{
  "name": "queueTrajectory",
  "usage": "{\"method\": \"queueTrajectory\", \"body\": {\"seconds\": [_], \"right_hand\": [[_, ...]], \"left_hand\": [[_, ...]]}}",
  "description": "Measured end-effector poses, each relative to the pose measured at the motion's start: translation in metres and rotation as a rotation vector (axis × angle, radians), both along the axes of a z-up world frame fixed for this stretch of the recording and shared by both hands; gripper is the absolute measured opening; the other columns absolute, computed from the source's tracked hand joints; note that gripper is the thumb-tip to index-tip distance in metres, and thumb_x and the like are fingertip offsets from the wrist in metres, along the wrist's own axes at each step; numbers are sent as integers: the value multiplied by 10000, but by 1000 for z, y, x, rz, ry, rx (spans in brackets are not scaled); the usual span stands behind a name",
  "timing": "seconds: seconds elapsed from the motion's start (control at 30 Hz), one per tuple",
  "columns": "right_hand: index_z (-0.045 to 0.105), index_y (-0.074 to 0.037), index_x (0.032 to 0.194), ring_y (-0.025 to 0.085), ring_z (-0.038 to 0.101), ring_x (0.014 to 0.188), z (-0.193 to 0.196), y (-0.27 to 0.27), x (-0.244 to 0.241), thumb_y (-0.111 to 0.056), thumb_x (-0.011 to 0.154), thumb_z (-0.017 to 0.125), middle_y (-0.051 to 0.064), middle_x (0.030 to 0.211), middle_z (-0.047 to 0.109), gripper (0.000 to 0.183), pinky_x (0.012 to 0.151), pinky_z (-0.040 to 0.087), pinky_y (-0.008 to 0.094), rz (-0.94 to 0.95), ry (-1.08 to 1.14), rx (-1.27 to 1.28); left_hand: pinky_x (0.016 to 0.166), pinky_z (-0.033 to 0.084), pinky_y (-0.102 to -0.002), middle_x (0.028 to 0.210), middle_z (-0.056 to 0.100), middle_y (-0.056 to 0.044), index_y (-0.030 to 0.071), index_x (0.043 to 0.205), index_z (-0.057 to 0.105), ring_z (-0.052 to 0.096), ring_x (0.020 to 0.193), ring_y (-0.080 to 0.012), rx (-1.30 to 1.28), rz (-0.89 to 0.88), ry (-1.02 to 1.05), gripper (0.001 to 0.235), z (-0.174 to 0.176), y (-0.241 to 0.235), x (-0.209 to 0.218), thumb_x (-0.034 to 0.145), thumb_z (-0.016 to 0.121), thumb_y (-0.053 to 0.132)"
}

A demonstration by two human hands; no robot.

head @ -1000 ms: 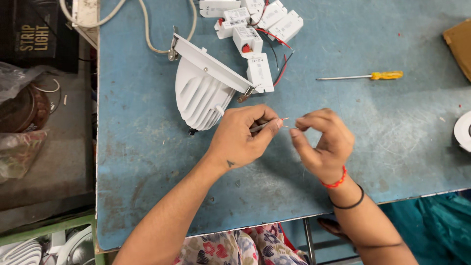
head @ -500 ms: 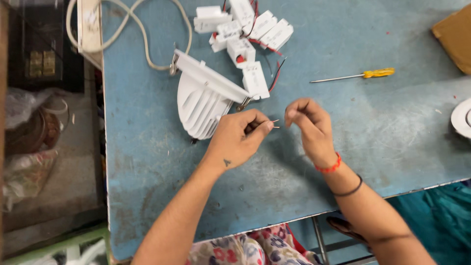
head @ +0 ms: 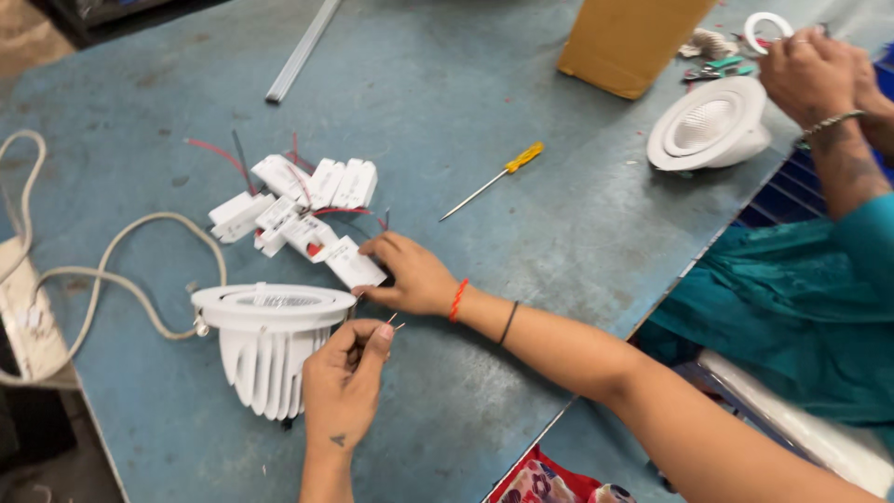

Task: The person strips wire ends and connects them to a small white driver box, then secures the connections with a screwdriver. They repeat this process for multiple LED light units on a blue workbench.

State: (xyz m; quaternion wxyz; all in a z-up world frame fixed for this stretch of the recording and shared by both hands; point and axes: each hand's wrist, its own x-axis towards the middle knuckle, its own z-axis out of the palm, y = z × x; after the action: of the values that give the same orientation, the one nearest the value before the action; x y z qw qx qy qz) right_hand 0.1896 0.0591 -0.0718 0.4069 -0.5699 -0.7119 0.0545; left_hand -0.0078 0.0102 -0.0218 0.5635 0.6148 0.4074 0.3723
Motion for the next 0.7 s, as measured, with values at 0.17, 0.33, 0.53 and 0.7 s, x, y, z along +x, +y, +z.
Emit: {"method": "queueTrajectory", "body": {"seconds": [0.17, 0.33, 0.53, 0.7], "right_hand": [[639, -175, 1293, 322, 631, 1152, -13, -9, -4, -329, 768, 797, 103, 1243, 642, 570, 968, 543, 413, -5, -139, 159], [656, -196, 1245, 310, 644, 1032, -20, -5, -8, -476, 750, 809, 81, 1134, 647, 589, 877, 556, 417, -65, -160, 193], [658, -205, 1271, 260, 647, 1006, -23, -4, -13, -405, 824, 755, 51, 1166, 649, 499, 834, 551, 362, -80, -131, 168], [684, -186, 1164, 246, 690, 910, 9, -15, 8, -464, 783, 709, 42, 900, 694, 472, 867, 524, 430, -131, -121, 85]], "left_hand": [[501, 324, -200, 685, 580, 37, 9, 935, 739, 427, 582, -14, 22, 21, 50, 194, -31, 10, -9, 945, 712, 201], [483, 370, -248, 655, 639, -55, 11, 987, 764, 476, 515, -85, 23, 76, 164, 208, -97, 45, -23, 918, 746, 206], [500, 430, -265, 628, 623, -68, 20, 966, 721, 514, 509, -96, 208, -54, 65, 217, -190, 86, -42, 937, 727, 235], [546, 475, -251, 638, 632, -49, 14, 968, 692, 553, 542, -74, 189, -114, 55, 242, -248, 119, -66, 948, 702, 255]]}}
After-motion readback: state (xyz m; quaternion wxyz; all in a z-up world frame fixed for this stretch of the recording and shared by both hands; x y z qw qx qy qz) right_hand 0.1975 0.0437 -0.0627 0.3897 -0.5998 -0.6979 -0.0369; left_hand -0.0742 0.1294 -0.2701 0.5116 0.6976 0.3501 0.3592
